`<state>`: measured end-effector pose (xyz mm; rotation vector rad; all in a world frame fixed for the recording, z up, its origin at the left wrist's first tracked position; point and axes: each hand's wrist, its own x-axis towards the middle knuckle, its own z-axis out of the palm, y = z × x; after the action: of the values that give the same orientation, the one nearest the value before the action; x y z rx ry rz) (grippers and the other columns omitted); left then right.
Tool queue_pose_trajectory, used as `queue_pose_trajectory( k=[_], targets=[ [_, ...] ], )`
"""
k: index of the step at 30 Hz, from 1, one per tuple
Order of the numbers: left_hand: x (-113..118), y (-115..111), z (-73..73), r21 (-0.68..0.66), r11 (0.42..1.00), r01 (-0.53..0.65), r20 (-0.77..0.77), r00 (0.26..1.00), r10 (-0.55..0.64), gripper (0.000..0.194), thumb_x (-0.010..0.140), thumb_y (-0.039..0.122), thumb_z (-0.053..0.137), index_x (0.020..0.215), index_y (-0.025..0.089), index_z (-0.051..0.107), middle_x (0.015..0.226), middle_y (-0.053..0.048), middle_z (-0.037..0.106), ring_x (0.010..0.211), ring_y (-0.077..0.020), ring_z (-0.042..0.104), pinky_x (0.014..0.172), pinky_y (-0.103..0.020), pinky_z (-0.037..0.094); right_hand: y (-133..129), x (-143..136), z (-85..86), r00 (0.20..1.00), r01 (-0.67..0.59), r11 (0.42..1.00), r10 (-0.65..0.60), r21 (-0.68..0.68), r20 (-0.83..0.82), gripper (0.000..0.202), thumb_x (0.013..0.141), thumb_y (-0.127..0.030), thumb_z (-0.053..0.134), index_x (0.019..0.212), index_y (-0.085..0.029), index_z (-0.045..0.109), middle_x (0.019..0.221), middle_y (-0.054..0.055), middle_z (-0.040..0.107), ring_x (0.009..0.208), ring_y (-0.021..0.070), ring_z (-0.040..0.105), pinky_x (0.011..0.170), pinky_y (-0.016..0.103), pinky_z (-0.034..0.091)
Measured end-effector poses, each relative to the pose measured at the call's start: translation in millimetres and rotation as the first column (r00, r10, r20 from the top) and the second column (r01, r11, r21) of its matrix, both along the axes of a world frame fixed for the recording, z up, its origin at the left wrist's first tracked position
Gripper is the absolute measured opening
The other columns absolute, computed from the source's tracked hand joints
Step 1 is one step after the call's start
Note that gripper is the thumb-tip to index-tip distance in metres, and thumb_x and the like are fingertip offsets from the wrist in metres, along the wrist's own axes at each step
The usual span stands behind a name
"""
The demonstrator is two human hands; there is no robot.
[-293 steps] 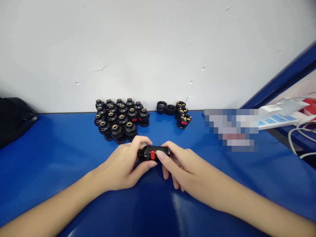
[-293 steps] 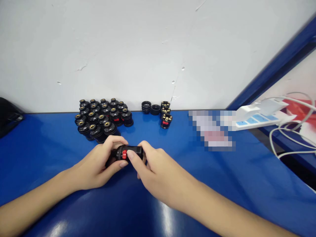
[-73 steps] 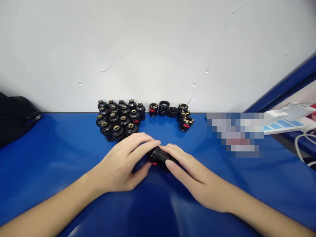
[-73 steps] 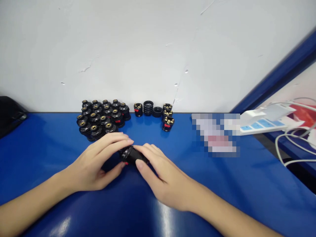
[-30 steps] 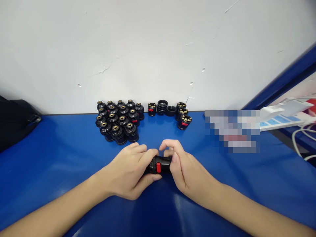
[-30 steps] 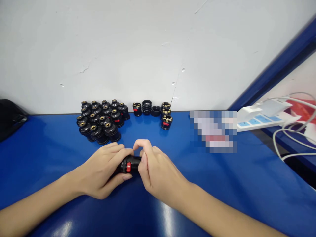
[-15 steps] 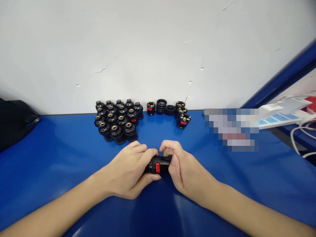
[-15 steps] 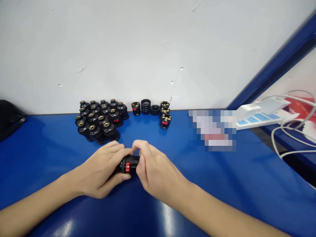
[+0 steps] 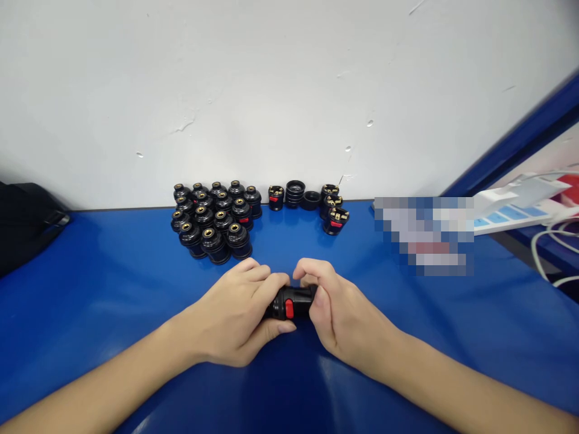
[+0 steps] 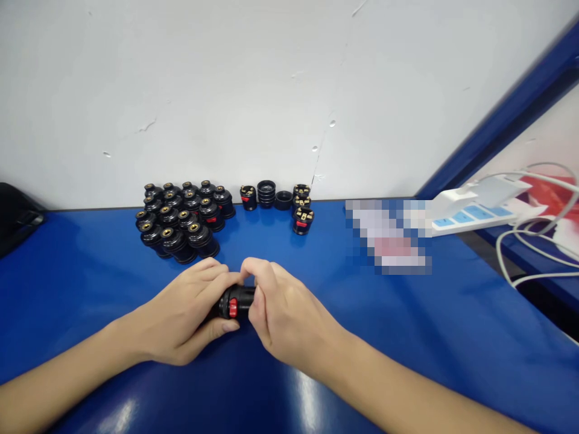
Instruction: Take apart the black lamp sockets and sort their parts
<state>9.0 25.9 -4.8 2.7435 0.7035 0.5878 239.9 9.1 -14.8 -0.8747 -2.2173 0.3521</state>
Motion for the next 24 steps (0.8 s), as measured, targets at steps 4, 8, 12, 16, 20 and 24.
queue_pose_trajectory(
  k=[4, 8, 12, 16, 20, 24],
  targets=[
    [0, -1, 0.0, -0.029, 1.000, 0.005, -0.001, 1.000, -0.005, 0.036, 0.114, 0.050, 0.039, 0.116, 0.016, 0.053, 0.097, -0.010, 0.068, 0.080, -0.0250, 0.057, 0.078, -0.043, 0.043, 1, 1, 0.2, 1.000, 0.001, 0.999, -0.001, 0.050, 0.011, 0.034, 0.100, -0.004, 0.034, 0.127, -0.025, 0.035, 0.089, 0.001, 0.060, 0.057, 0.0139, 0.051, 0.053, 0.025, 0.047],
    [-1, -1, 0.7, -0.209, 0.978, -0.031, 0.043, 0.998, 0.041, 0.044, 0.113, 0.056, 0.034, 0.101, 0.020, 0.055, 0.085, -0.003, 0.059, 0.075, -0.0218, 0.049, 0.076, -0.040, 0.041, 3, 0, 5.7, 0.998, -0.054, 0.985, 0.047, 0.164, 0.048, 0.038, 0.095, -0.003, 0.037, 0.126, -0.025, 0.034, 0.087, 0.000, 0.057, 0.059, 0.0162, 0.046, 0.051, 0.027, 0.041],
    [-1, -2, 2.5, -0.278, 0.961, -0.017, 0.100, 0.994, 0.047, 0.035, 0.111, 0.051, 0.042, 0.100, 0.020, 0.054, 0.085, -0.001, 0.057, 0.074, -0.0197, 0.046, 0.075, -0.038, 0.039, 5, 0, 8.9, 0.993, -0.095, 0.967, 0.076, 0.236, 0.090, 0.039, 0.092, -0.002, 0.038, 0.122, -0.025, 0.034, 0.080, -0.001, 0.051, 0.062, 0.0195, 0.042, 0.054, 0.030, 0.040],
    [-2, -1, 3.1, -0.295, 0.954, -0.054, 0.122, 0.988, 0.093, 0.022, 0.110, 0.040, 0.047, 0.109, 0.020, 0.055, 0.094, -0.002, 0.063, 0.077, -0.0196, 0.051, 0.077, -0.037, 0.040, 7, 5, 5.5, 0.992, -0.124, 0.975, 0.118, 0.183, 0.046, 0.040, 0.098, -0.005, 0.041, 0.132, -0.025, 0.035, 0.098, 0.005, 0.055, 0.081, 0.0232, 0.052, 0.071, 0.039, 0.053],
    [-5, 0, 1.4, -0.254, 0.954, -0.158, 0.077, 0.980, 0.183, 0.019, 0.109, 0.038, 0.051, 0.116, 0.020, 0.055, 0.098, -0.004, 0.066, 0.081, -0.0212, 0.054, 0.077, -0.038, 0.042, 8, 14, 7.1, 0.986, -0.164, 0.979, 0.159, -0.123, -0.050, 0.040, 0.105, -0.012, 0.045, 0.142, -0.024, 0.035, 0.124, 0.012, 0.055, 0.108, 0.0249, 0.058, 0.092, 0.044, 0.057],
    [-6, 0, -0.7, -0.217, 0.961, -0.173, 0.056, 0.980, 0.189, 0.023, 0.109, 0.038, 0.051, 0.124, 0.020, 0.053, 0.101, -0.005, 0.064, 0.084, -0.0224, 0.055, 0.079, -0.039, 0.045, 10, 19, 11.5, 0.992, -0.123, 0.902, 0.115, -0.414, -0.045, 0.025, 0.115, -0.030, 0.041, 0.139, -0.024, 0.041, 0.108, 0.006, 0.065, 0.093, 0.0206, 0.064, 0.085, 0.039, 0.055]
  ],
)
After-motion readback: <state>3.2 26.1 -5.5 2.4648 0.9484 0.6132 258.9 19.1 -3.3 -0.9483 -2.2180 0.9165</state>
